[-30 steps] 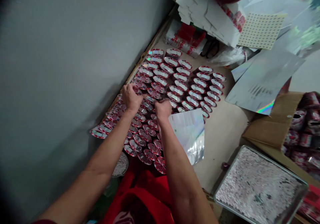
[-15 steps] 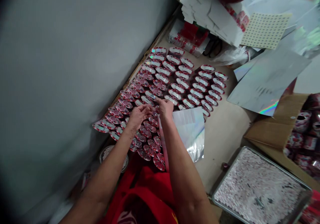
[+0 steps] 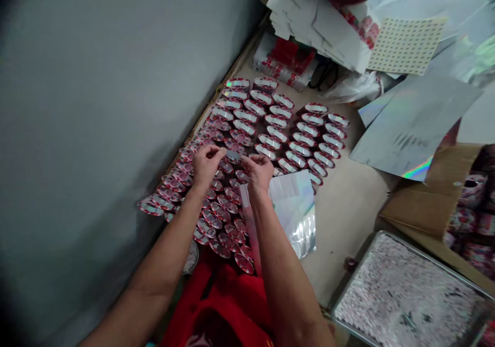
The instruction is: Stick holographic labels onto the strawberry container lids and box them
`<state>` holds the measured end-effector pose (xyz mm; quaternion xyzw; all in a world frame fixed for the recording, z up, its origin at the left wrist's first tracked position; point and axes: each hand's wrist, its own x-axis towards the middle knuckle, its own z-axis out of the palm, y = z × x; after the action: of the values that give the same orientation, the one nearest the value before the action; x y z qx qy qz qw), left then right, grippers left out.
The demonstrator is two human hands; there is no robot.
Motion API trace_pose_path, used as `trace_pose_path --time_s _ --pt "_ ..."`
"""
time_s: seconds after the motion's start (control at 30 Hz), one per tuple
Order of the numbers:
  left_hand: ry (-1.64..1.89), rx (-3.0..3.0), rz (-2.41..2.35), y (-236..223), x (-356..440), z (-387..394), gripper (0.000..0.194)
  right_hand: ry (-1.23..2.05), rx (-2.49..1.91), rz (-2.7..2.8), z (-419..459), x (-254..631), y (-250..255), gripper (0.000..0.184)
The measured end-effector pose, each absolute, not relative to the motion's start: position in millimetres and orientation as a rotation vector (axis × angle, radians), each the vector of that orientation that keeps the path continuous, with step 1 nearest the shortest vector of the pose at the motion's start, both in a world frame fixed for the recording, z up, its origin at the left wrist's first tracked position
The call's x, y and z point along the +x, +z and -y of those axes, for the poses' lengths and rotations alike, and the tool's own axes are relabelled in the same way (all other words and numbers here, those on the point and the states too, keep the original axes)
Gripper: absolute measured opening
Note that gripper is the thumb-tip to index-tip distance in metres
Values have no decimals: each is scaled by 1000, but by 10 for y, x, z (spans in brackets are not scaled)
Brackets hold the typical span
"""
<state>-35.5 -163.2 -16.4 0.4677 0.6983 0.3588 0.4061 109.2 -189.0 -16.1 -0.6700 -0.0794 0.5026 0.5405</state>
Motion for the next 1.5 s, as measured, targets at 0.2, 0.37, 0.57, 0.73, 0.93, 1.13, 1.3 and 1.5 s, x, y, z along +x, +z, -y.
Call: trace_pose_path --time_s 0.2,0.37,0.57,0.73,0.93,1.13,1.3,1.5 --pt "690 1666 -2051 -277 -269 1277 18 842 -1907 470 1620 994 -395 31" --pt "644 1761 -2027 -352 -277 1246 24 776 -2075 555 1609 956 -377 24" --pt "645 1775 -2008 -377 -289 1240 30 770 -2122 641 1628 946 -389 20" --pt "609 1735 -2024 -370 -245 1261 21 788 -2264 775 1601 982 -298 19" --pt "587 1581 -2134 -294 -274 1069 43 884 -2443 994 1480 1144 -192 25" --pt "552 1706 -1935 -48 -62 1055 25 959 -2219 1011 1720 1208 -58 18" --pt "379 1918 -1446 53 816 1797 9 721 -2069 991 2576 1740 4 10" --pt "215 2107 -1431 -202 1604 2132 24 409 -2193 910 3124 2672 -297 17"
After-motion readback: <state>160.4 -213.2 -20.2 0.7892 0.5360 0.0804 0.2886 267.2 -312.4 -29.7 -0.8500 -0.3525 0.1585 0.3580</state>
